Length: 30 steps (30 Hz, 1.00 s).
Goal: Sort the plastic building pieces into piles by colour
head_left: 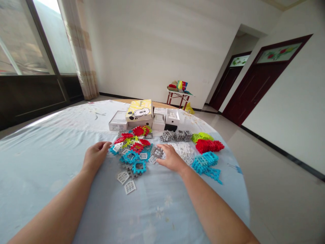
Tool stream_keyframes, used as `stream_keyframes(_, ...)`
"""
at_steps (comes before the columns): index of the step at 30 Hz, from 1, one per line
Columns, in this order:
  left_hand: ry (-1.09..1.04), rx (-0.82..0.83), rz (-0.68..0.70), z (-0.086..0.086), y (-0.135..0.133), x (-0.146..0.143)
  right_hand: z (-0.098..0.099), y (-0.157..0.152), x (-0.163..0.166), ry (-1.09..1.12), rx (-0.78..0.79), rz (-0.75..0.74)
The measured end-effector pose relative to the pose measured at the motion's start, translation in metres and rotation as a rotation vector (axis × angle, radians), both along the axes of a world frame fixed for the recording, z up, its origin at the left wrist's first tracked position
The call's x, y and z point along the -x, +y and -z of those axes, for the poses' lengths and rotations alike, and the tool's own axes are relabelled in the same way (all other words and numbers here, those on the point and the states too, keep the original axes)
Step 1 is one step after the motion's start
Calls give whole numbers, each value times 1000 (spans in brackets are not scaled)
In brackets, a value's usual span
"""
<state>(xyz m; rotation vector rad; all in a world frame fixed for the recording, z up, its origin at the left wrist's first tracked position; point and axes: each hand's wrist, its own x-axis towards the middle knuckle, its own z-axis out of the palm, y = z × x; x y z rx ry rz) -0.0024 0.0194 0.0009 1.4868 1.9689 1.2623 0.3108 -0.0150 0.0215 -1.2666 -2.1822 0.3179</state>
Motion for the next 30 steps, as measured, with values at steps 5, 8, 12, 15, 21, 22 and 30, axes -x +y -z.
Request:
stream_keyframes(5,12,1,2,1,0,1,-6,26,-22,64,-65,213)
stream_keyframes(8,9,-2,3,2,1,2,-11,52,-34,71,-100,335)
stream_keyframes(12,8,-6,3,3,2,2,-22,85,-38,19,-82,449)
stream_keyframes(15,11,-15,3,2,2,2,-29,97,-35,-34,-62,516)
stream_keyframes(21,7,-14,2,0,0,0,-28,83,-27,3,-122,407)
stream_keyframes(22,9,-11,3,0,0,-1,-27,76,-24,17,-120,350)
stream_keyframes(30,39,1,-2,1,1,-1,-7,19,8,-94,164,-163)
